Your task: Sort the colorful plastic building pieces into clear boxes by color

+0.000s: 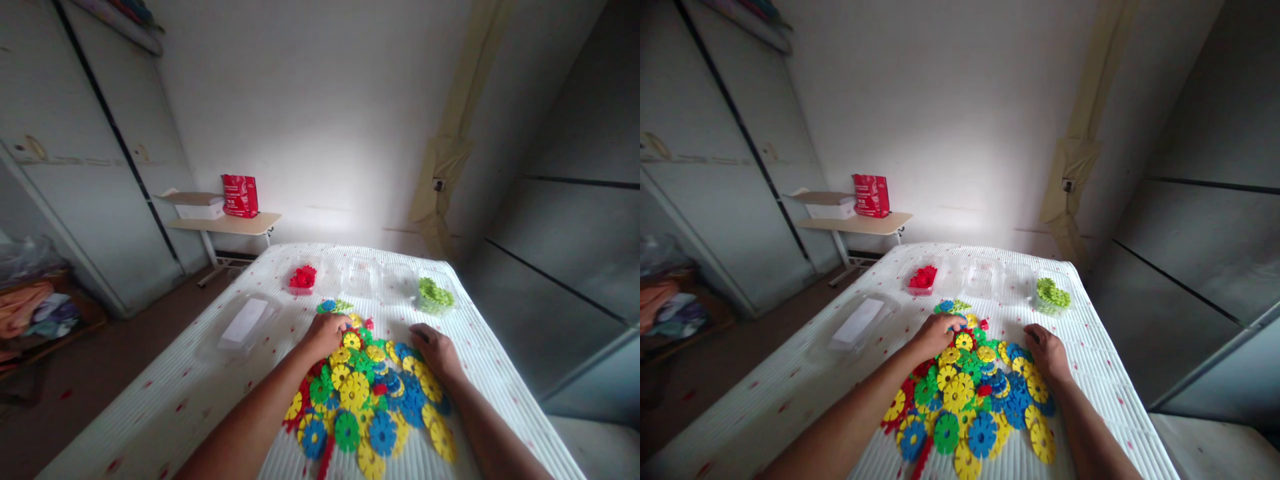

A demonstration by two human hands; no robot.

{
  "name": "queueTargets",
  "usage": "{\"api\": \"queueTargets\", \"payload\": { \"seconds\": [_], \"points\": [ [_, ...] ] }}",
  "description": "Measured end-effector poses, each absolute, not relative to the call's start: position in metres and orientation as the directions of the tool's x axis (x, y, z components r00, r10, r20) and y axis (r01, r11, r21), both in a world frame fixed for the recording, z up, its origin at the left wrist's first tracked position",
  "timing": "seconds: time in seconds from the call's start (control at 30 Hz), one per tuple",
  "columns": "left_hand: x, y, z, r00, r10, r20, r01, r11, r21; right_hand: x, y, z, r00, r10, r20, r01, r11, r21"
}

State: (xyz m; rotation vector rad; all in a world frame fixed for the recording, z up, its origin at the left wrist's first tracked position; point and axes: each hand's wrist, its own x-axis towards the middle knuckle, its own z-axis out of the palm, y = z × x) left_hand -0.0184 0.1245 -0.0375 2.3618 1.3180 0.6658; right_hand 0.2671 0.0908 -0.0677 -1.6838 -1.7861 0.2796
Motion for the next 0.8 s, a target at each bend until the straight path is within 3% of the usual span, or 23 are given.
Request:
{"api": "queueTargets", "payload": {
  "seconds": [0.2,0.3,0.43,0.57,0.7,0.8],
  "points": [
    [-0.004,0.132,-0.036,0.367,0.914,0.171,0.867,-0.403,0.292,0.268,0.091,-0.068,0.042,0.952,0.305,0.804,0.149,-0.575],
    [0.002,0.128,-0.037,0.364,0.914,0.177,0.878,-0.4,0.262,0.268,0.091,-0.068,0.044,0.952,0.303,0.8,0.148,-0.581],
    [0.004,0.125,-0.035,0.334,0.933,0.138,0.865,-0.361,0.349,0.269,0.092,-0.069,0.035,0.953,0.302,0.791,0.158,-0.591],
    [0.002,0.127,-0.028,0.288,0.956,0.061,0.801,-0.276,0.531,0.27,0.092,-0.069,0.029,0.952,0.306,0.794,0.164,-0.585],
    [-0.004,0.132,-0.023,0.404,0.915,0.026,0.643,-0.304,0.704,0.269,0.091,-0.069,0.036,0.953,0.299,0.798,0.153,-0.583],
    [-0.006,0.132,-0.016,0.46,0.887,0.036,0.56,-0.321,0.764,0.269,0.091,-0.069,0.054,0.955,0.293,0.798,0.135,-0.587]
  ]
}}
